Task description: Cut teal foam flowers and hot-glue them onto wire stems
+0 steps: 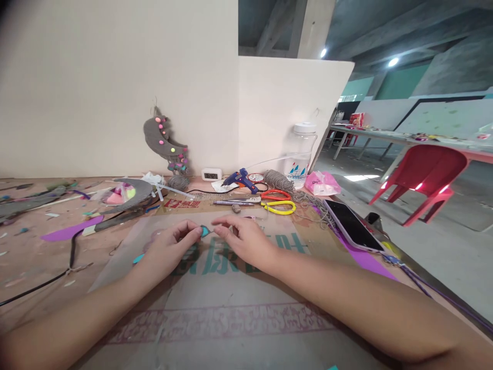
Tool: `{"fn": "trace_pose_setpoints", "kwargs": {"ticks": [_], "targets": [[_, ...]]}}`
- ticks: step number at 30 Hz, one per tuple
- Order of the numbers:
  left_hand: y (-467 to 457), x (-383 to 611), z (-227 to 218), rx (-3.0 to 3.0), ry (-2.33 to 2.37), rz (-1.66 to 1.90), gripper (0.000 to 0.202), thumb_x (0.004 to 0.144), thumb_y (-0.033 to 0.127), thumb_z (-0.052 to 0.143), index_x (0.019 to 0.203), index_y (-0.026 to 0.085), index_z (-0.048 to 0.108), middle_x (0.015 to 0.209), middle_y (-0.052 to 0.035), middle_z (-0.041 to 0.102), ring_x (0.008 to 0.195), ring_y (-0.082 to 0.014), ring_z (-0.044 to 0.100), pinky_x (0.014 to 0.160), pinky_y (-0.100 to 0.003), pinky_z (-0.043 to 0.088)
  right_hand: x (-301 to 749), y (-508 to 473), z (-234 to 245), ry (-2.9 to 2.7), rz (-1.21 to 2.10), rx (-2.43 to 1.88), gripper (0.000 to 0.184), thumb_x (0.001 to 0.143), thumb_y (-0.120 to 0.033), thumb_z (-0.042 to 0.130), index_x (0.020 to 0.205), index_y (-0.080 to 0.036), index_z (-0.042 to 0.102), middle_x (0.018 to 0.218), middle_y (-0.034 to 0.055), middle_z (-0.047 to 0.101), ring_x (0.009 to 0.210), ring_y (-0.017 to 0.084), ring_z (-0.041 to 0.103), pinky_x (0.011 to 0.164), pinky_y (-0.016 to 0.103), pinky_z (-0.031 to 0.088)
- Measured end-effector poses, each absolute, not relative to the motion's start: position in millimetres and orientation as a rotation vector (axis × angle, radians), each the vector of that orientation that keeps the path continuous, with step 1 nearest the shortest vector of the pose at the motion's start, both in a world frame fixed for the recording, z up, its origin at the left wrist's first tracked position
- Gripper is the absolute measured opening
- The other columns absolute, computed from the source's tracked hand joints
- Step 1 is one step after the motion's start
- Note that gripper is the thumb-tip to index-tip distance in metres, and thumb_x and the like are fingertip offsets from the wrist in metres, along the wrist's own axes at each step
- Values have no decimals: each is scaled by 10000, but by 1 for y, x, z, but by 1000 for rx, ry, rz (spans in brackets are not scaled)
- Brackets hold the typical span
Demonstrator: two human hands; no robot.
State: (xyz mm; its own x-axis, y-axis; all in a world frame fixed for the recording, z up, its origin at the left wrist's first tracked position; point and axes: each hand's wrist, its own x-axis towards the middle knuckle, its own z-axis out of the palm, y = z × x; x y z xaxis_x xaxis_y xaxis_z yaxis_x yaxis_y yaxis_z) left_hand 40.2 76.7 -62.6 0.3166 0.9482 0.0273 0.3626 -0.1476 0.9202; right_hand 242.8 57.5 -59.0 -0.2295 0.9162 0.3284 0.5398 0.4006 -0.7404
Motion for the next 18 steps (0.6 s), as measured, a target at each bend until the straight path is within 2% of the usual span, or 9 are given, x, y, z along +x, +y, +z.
{"fn": "trace_pose_setpoints", "kwargs": {"ticks": [2, 3, 9, 13, 18], "targets": [[74, 41, -60, 1663, 1201, 792, 349, 871, 548, 516, 801, 206, 537, 617, 55, 422, 524, -106, 418, 458, -204, 299, 242, 56, -59, -1867, 619, -1232, 342, 960, -361, 538, 1220, -178, 665, 1004, 53, 712, 636, 121, 505, 632, 266, 420], [73, 42, -59, 1658, 1204, 778, 350, 869, 550, 513, 803, 208, 537, 609, 57, 421, 513, -105, 419, 451, -203, 296, 241, 56, -59, -1862, 620, -1240, 346, 954, -362, 552, 1224, -175, 661, 1022, 57, 712, 629, 118, 497, 629, 265, 422], [73, 42, -58, 1762, 1185, 778, 322, 876, 510, 505, 803, 203, 568, 652, 26, 528, 580, -134, 496, 507, -231, 372, 239, 58, -59, -1977, 517, -1237, 104, 881, -245, 683, 888, -155, 734, 804, 8, 639, 621, 106, 440, 605, 241, 367], [73, 41, -58, 1840, 1160, 796, 302, 901, 470, 504, 787, 201, 580, 663, 20, 583, 633, -145, 534, 596, -247, 416, 239, 59, -62, -2014, 499, -1189, 99, 889, -225, 679, 831, -158, 720, 760, -10, 577, 635, 105, 439, 609, 238, 349], [72, 39, -61, 1859, 1088, 777, 316, 935, 475, 493, 782, 209, 570, 651, 24, 608, 648, -154, 560, 630, -250, 435, 240, 61, -65, -2014, 532, -1201, 166, 906, -208, 641, 749, -162, 668, 688, -30, 513, 612, 105, 424, 592, 238, 331]]}}
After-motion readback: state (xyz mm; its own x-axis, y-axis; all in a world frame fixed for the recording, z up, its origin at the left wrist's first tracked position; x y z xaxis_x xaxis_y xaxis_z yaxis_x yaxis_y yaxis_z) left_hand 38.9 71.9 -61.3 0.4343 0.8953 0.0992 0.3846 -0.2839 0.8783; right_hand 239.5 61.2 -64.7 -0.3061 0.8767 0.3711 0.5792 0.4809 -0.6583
